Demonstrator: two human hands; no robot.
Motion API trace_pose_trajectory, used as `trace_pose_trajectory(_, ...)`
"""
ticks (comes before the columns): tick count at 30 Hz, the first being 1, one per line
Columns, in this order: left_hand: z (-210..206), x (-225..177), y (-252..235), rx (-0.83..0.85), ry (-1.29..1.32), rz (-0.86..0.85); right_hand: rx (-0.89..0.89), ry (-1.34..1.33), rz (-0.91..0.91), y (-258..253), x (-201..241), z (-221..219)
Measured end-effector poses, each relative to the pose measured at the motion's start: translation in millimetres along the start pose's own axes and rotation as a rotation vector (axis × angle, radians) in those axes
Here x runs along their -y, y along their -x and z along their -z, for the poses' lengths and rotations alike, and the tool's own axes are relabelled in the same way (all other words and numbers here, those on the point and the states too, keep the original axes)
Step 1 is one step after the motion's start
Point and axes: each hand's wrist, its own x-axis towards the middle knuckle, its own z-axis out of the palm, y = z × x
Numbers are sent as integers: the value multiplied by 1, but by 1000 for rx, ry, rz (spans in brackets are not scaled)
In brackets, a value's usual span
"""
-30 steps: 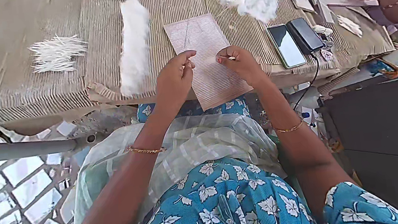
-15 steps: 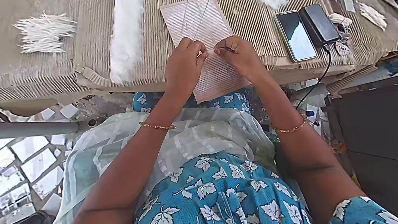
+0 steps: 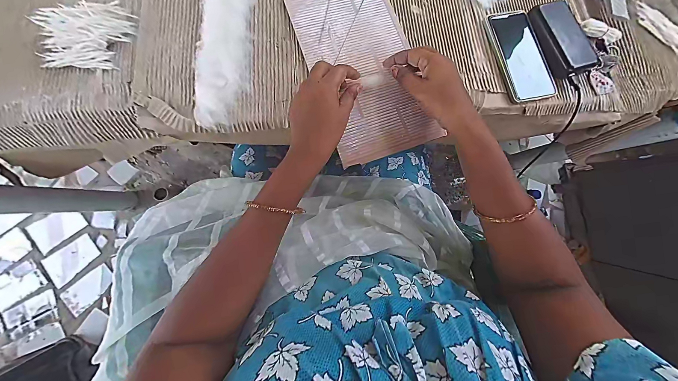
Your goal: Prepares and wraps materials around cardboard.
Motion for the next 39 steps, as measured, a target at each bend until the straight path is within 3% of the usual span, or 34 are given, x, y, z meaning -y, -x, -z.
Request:
trace_pose_trajectory(4, 2, -3, -2, -17, -4, -36, 27, -27, 39, 0, -2, 2)
trace_pose_trajectory(11, -3, -10, -10, 33, -91, -30, -155, 195, 216, -2, -9, -25)
trace_pose_trajectory(28, 4, 4, -8, 7, 38, 38, -50, 94, 58, -2, -8, 1)
trace_pose_trajectory(32, 3, 8, -7, -49, 67, -18, -47, 77, 65, -2, -8, -1)
trace_pose_trajectory(39, -3, -4, -9, 40, -73, -83, 1, 108, 90, -1, -6, -1)
